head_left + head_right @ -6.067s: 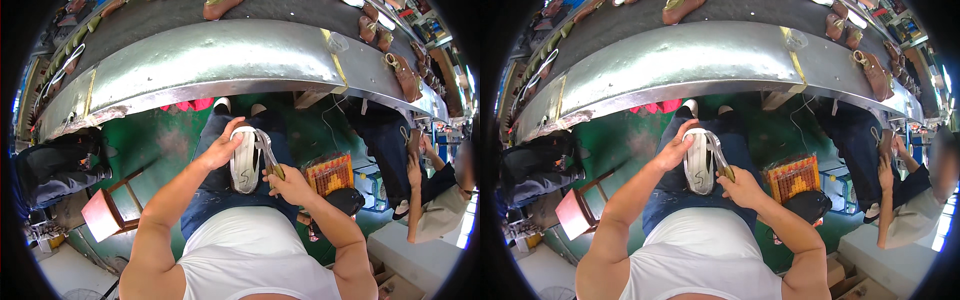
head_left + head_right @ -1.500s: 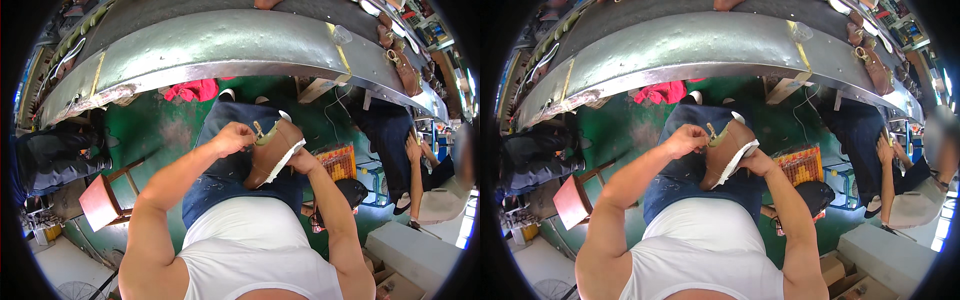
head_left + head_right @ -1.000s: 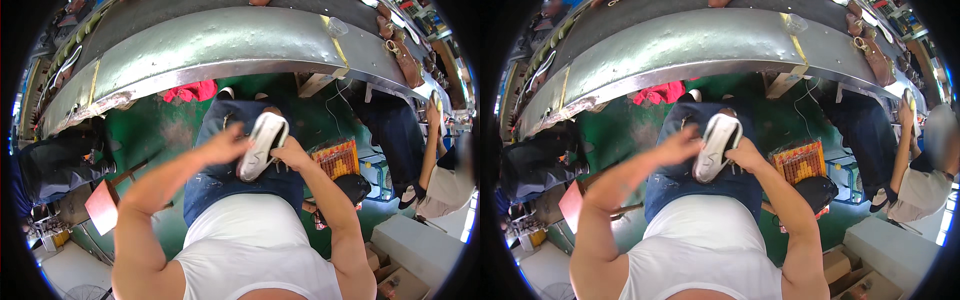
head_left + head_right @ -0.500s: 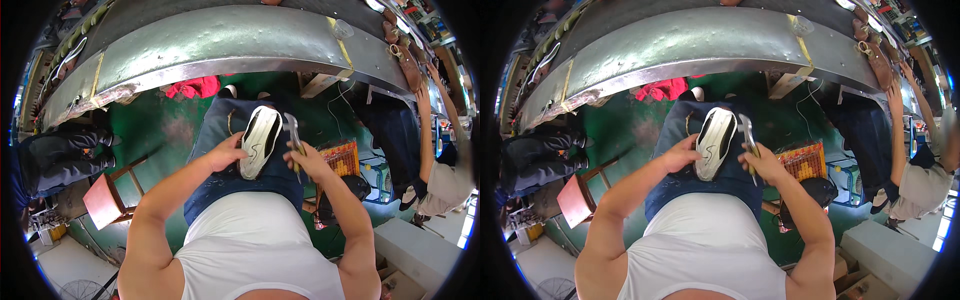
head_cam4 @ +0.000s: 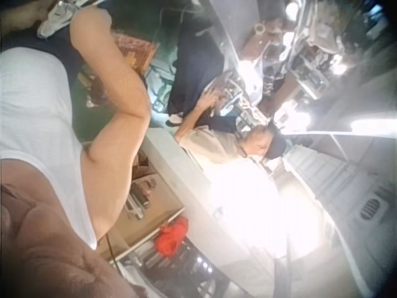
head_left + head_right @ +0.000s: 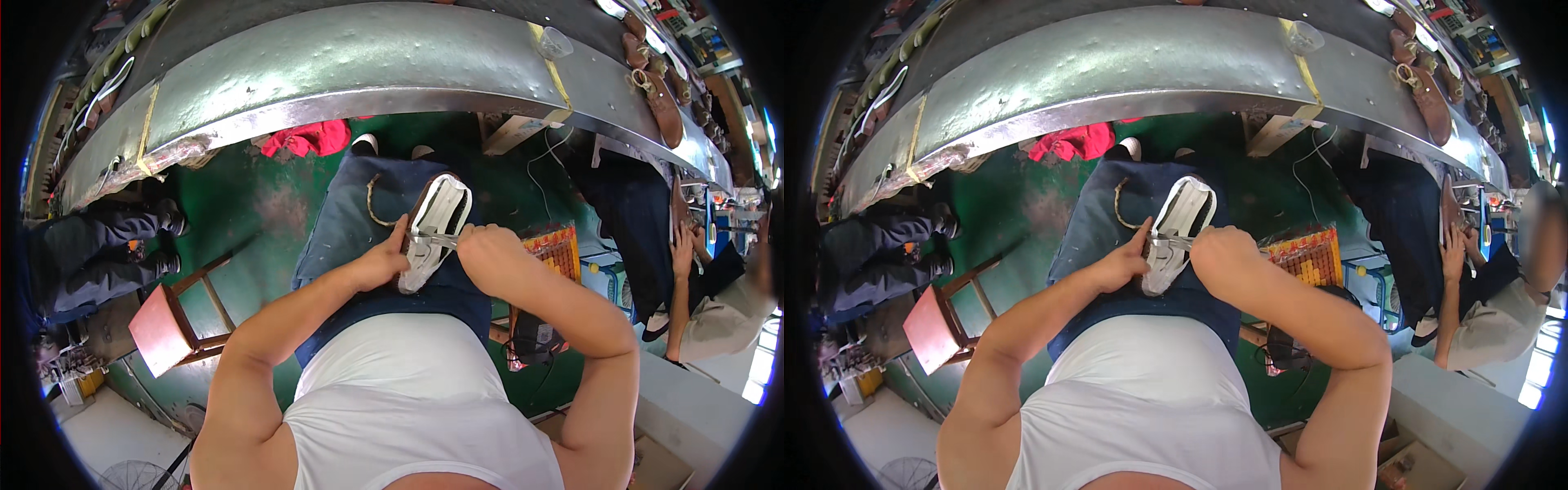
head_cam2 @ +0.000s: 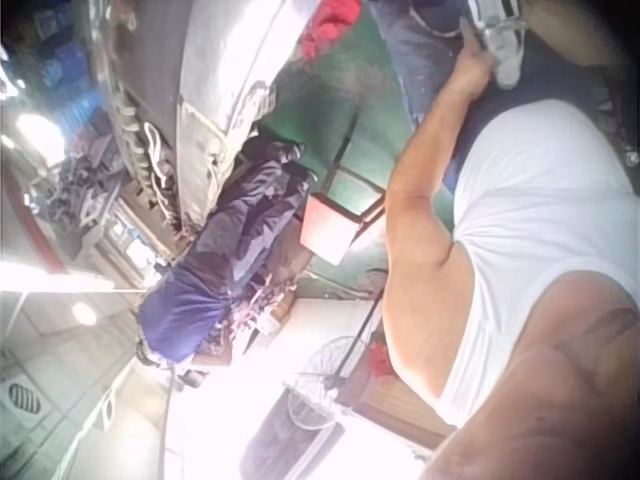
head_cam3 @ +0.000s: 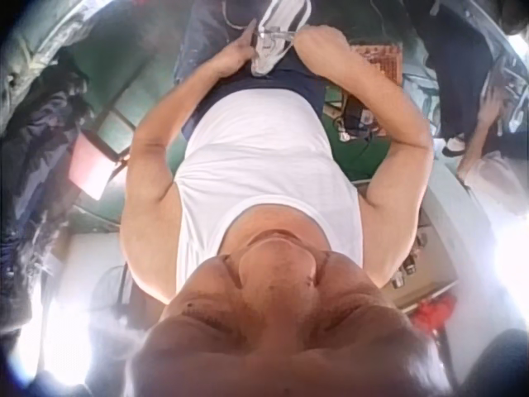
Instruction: Pulling and stretching shoe uppers over lasts using a hand tool at a manufacturing conveyor belt.
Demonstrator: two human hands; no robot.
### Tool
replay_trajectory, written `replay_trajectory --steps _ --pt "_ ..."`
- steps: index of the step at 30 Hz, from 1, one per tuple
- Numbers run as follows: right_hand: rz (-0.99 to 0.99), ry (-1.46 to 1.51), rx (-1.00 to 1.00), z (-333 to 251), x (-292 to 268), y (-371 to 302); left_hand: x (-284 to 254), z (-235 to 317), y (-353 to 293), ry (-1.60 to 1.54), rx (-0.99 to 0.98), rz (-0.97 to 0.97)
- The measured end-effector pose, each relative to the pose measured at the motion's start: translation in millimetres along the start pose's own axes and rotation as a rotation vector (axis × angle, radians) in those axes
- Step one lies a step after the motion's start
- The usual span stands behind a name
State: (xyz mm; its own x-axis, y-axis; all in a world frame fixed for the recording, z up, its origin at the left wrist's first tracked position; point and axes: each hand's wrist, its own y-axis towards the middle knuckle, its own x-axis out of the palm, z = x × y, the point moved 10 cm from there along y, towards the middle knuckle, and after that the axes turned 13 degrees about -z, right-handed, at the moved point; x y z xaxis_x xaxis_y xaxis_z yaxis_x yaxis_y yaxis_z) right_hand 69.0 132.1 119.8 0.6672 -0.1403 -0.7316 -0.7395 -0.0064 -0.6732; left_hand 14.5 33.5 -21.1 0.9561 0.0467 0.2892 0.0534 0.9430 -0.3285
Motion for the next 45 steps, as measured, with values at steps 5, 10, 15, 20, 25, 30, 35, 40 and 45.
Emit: replay_trajectory --steps 5,10,15,20,25,30,35,40,45 --pt "-0.2 0.119 -0.166 -1 12 22 6 6 2 -0.731 0.082 0.064" --pt "0.099 0.362 -0.176 3 42 35 -34 -41 5 -0.602 -0.042 0.545" --pt "0.259 0.496 -0.127 -1 54 21 -60 -20 -3 0.024 -0.054 0.683" --pt "0.062 0.545 -0.039 29 57 15 -51 17 -10 0.482 -0.05 0.673" --pt "0.409 0.396 0.036 42 27 13 -33 47 -12 0.632 0.146 0.665" --pt "0.488 0.482 0.03 50 56 22 -24 60 -8 0.859 0.224 0.605" --pt "0.272 0.519 0.123 63 75 16 -5 57 10 0.985 -0.169 0.168" --pt "0.167 0.63 -0.067 78 63 33 -14 58 17 0.981 -0.079 0.204" --pt "-0.244 1.245 0.005 73 67 45 -19 57 12 0.924 0.095 0.24"
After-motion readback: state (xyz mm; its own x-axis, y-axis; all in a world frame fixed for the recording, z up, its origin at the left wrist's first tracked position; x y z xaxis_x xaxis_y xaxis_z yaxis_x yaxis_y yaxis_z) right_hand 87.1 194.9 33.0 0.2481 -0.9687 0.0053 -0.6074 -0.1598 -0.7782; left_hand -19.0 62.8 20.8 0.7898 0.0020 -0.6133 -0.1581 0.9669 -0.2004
